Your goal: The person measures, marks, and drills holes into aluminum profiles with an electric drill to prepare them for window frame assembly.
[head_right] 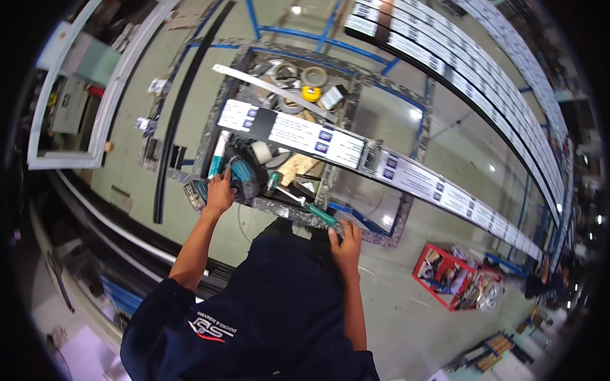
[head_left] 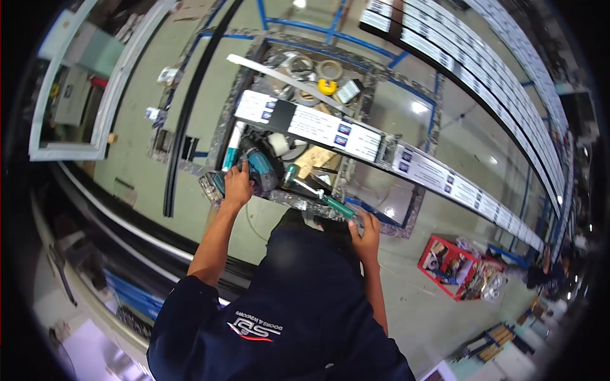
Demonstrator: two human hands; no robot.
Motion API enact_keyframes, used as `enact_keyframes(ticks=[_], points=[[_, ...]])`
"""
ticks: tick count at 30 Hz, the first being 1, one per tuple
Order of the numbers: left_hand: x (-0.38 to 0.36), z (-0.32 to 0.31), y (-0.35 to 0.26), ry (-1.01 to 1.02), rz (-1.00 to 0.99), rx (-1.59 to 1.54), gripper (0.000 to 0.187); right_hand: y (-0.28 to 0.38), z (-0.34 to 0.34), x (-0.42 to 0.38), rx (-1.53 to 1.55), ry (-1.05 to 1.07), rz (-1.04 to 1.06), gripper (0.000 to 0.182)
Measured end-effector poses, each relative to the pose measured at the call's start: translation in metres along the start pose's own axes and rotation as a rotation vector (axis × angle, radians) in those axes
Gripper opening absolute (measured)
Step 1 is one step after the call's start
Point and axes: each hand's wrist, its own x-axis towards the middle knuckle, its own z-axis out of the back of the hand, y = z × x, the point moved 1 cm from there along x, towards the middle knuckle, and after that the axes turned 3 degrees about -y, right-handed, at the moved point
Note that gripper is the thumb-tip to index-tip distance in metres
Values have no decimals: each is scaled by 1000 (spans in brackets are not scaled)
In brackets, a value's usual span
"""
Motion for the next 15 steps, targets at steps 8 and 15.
enact_keyframes(ticks=[8, 15], points=[[36, -5, -18, 84, -78, -85, 46, -70, -14, -93, 79, 120, -348, 47], [39, 18, -111, -1, -385, -177, 36, -97, 6, -123, 173, 48, -468, 48]])
